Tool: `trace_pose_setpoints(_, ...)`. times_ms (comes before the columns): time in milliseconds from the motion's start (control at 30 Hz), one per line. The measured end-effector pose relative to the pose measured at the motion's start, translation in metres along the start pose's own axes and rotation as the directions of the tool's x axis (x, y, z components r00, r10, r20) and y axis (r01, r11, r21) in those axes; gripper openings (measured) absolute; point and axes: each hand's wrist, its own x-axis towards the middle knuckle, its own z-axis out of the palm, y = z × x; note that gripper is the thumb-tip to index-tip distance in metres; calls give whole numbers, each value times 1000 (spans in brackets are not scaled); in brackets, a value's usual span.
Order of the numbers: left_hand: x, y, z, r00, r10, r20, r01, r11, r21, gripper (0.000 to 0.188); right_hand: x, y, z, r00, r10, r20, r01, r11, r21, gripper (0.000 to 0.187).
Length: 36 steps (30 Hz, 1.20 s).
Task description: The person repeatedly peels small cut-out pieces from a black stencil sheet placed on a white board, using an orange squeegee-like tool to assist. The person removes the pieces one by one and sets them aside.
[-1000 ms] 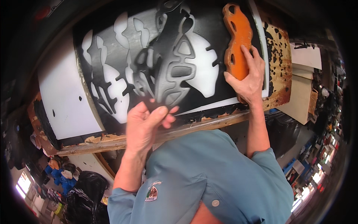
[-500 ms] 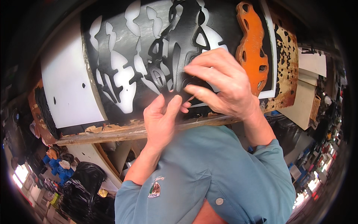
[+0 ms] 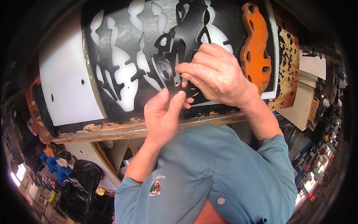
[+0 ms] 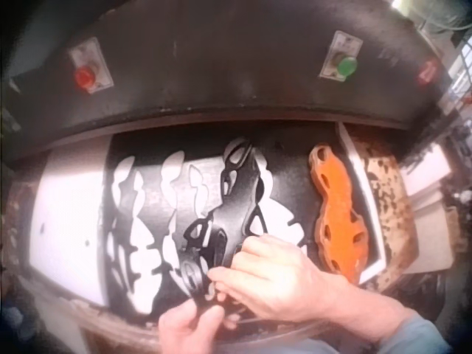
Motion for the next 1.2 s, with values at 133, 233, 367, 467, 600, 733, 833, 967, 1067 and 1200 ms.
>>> trace_pose_setpoints(133, 0, 5, -5, 997, -12, -78, 16, 999, 45, 28, 15, 6, 5, 977, 85, -196, -102, 992, -75, 11)
trace_pose_setpoints(233, -2, 13, -11, 994, 8, -109, 0, 998, 69, 29, 30, 28, 1, 952, 111, -286, -156, 978, -138, 9)
trace_pose_setpoints(367, -3, 21, -21, 997, 11, -81, -9, 1000, 24, 25, 36, 56, 9, 942, 167, -290, -220, 962, -159, 8)
trace_pose_setpoints(467, -8, 19, -30, 993, -1, -119, 4, 1000, 24, 25, 44, 77, 24, 910, 167, -380, -228, 966, -123, 21)
trace_pose_setpoints(600, -41, 9, -39, 944, -257, -206, 270, 962, 39, 23, 50, 133, -41, 443, 655, -611, -702, 678, 218, 32)
trace_pose_setpoints(733, -55, 10, -74, 877, -366, -311, 399, 915, 50, 25, 15, 164, -123, 491, 701, -517, -490, 713, 501, 28)
trace_pose_setpoints(833, -47, 20, -94, 948, -253, -191, 273, 958, 88, 27, -3, 155, -102, 551, 664, -505, -577, 741, 344, 16)
trace_pose_setpoints(967, -43, 43, -101, 942, -257, -215, 293, 943, 159, 27, -18, 89, -46, 844, 516, -146, -522, 853, 0, 20)
trace_pose_setpoints(1067, -46, 52, -101, 945, -170, -281, 217, 966, 144, 27, -15, 39, -14, 938, 344, 53, -341, 938, -60, 18)
trace_pose_setpoints(1200, -47, 51, -107, 947, -186, -260, 192, 981, -6, 28, -19, -23, 16, 981, 103, 162, -106, 994, 12, 8)
